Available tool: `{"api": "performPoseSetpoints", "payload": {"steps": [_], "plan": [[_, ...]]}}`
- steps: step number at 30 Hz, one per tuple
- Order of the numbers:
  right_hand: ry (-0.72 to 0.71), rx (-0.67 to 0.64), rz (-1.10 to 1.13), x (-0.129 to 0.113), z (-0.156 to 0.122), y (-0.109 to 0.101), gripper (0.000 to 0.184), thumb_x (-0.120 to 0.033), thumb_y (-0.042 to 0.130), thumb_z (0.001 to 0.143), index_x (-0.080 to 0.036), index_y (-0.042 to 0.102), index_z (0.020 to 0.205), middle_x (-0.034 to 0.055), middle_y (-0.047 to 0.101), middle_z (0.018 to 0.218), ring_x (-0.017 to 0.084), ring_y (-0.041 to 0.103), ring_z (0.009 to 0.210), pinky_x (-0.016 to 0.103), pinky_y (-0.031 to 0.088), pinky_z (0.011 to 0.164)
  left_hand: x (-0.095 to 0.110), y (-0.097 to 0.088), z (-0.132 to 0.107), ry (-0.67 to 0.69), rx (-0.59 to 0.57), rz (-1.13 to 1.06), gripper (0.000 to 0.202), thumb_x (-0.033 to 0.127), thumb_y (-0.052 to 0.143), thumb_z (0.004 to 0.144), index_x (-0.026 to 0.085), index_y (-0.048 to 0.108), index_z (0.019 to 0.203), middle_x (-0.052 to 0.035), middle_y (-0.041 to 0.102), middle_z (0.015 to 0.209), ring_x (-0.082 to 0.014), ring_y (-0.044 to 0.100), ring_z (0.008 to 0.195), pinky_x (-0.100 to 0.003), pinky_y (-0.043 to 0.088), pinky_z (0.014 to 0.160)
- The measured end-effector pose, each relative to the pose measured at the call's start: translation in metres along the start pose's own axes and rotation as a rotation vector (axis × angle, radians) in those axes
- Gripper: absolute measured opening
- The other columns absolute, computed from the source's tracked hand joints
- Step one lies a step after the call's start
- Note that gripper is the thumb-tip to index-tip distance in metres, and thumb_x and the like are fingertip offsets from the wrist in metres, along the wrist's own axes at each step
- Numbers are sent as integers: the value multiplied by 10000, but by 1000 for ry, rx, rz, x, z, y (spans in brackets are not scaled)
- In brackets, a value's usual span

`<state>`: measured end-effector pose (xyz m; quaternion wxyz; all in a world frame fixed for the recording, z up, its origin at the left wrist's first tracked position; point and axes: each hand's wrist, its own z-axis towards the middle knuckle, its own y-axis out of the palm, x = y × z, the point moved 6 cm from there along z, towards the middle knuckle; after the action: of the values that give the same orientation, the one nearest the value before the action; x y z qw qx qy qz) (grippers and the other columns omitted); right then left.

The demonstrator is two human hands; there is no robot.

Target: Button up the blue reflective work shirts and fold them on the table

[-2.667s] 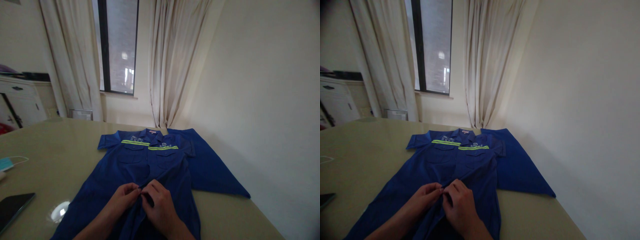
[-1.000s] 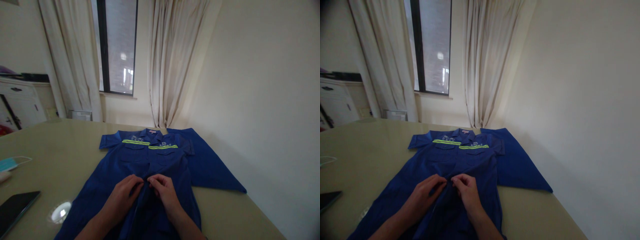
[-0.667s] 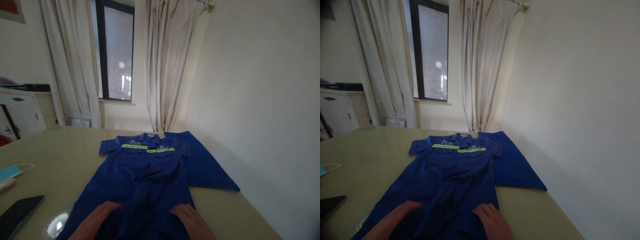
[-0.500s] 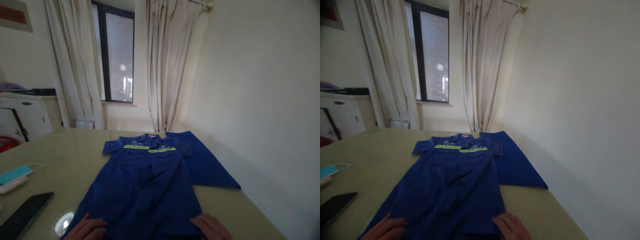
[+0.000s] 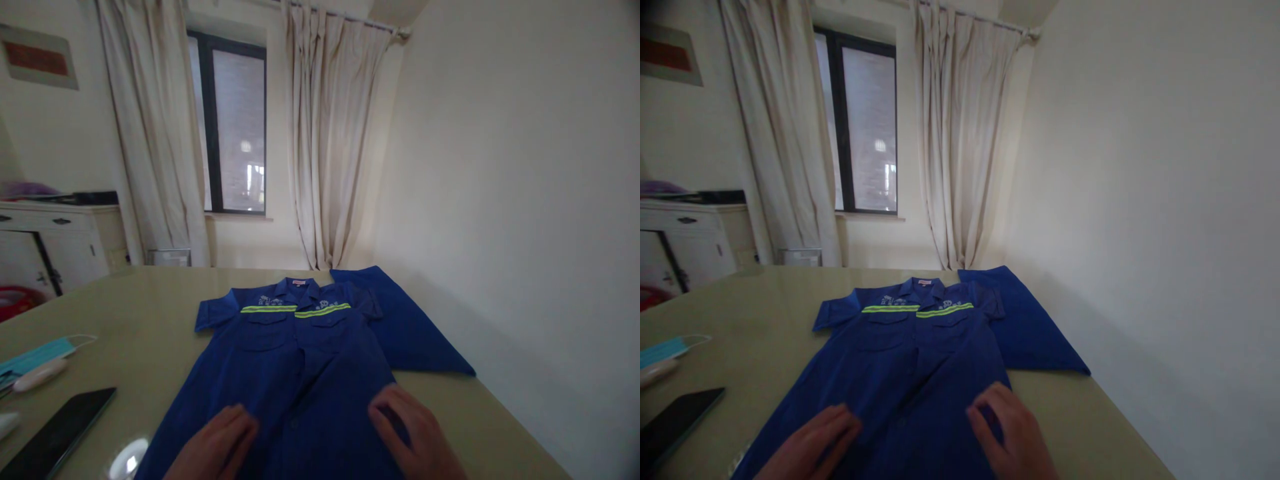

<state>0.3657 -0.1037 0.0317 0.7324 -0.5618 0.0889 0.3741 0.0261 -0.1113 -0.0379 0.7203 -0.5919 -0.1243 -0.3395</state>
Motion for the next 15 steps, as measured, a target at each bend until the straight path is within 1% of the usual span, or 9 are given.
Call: {"api": "performPoseSetpoints", "payload": {"steps": [1, 2, 4, 6, 8, 9, 11, 12, 15], "plan": [[0, -17, -33, -15, 21, 15, 292, -486, 490, 1014, -281, 681, 935, 59, 717, 904, 220, 694, 828, 316, 521, 753, 10, 8, 21, -7, -9, 33, 327, 430, 498, 962, 379, 755, 1156, -31, 762, 1226, -287, 686, 1156, -413, 533, 1048], [7, -27, -81, -29, 43, 33, 268, -495, 524, 1002, -271, 672, 1007, 56, 718, 917, 223, 698, 841, 317, 517, 756, 19, 18, 43, -16, -37, 77, 398, 387, 445, 983, 345, 697, 1289, -49, 697, 1359, -288, 625, 1269, -457, 471, 1127], [88, -15, -209, -43, 83, 70, 322, -475, 618, 947, -228, 648, 1150, 104, 727, 1023, 275, 714, 926, 354, 525, 774, 26, 37, 81, -78, -136, 182, 503, 371, 396, 991, 297, 557, 1461, -74, 525, 1553, -327, 460, 1443, -627, 306, 1207], [188, -61, -320, -42, 114, 108, 392, -423, 690, 884, -170, 649, 1180, 178, 717, 1101, 345, 710, 1001, 402, 537, 772, 22, 50, 111, -136, -210, 288, 553, 379, 371, 986, 305, 467, 1525, -65, 362, 1650, -373, 288, 1532, -785, 138, 1175], [237, -82, -364, -32, 134, 136, 311, -281, 664, 871, -141, 668, 1149, 211, 704, 1136, 363, 697, 1050, 419, 540, 785, 10, 56, 131, -164, -244, 354, 575, 393, 350, 984, 312, 421, 1549, -53, 260, 1686, -392, 188, 1559, -852, 54, 1122], [241, -81, -347, -25, 140, 145, 296, -213, 635, 863, -140, 675, 1147, 206, 705, 1144, 354, 696, 1059, 415, 538, 799, 3, 57, 138, -171, -249, 369, 580, 393, 346, 984, 309, 409, 1554, -51, 239, 1692, -392, 174, 1562, -863, 49, 1109], [219, -32, -213, -9, 146, 154, 333, -139, 577, 860, -158, 682, 1176, 169, 719, 1154, 315, 700, 1060, 390, 524, 847, -11, 56, 145, -184, -225, 379, 564, 381, 360, 986, 313, 428, 1542, -50, 271, 1685, -382, 209, 1556, -860, 82, 1110], [207, 13, -100, -1, 147, 154, 332, -145, 557, 877, -170, 689, 1180, 146, 733, 1139, 292, 705, 1047, 371, 515, 867, -16, 54, 146, -175, -194, 381, 539, 373, 376, 989, 323, 463, 1518, -48, 323, 1670, -371, 247, 1545, -844, 104, 1123], [212, 144, 307, 26, 146, 151, 263, -283, 513, 952, -179, 744, 1024, 92, 770, 955, 244, 719, 901, 315, 499, 814, -19, 49, 144, -69, -80, 380, 404, 322, 442, 995, 361, 627, 1352, -29, 528, 1551, -328, 383, 1484, -757, 176, 1176]]}}
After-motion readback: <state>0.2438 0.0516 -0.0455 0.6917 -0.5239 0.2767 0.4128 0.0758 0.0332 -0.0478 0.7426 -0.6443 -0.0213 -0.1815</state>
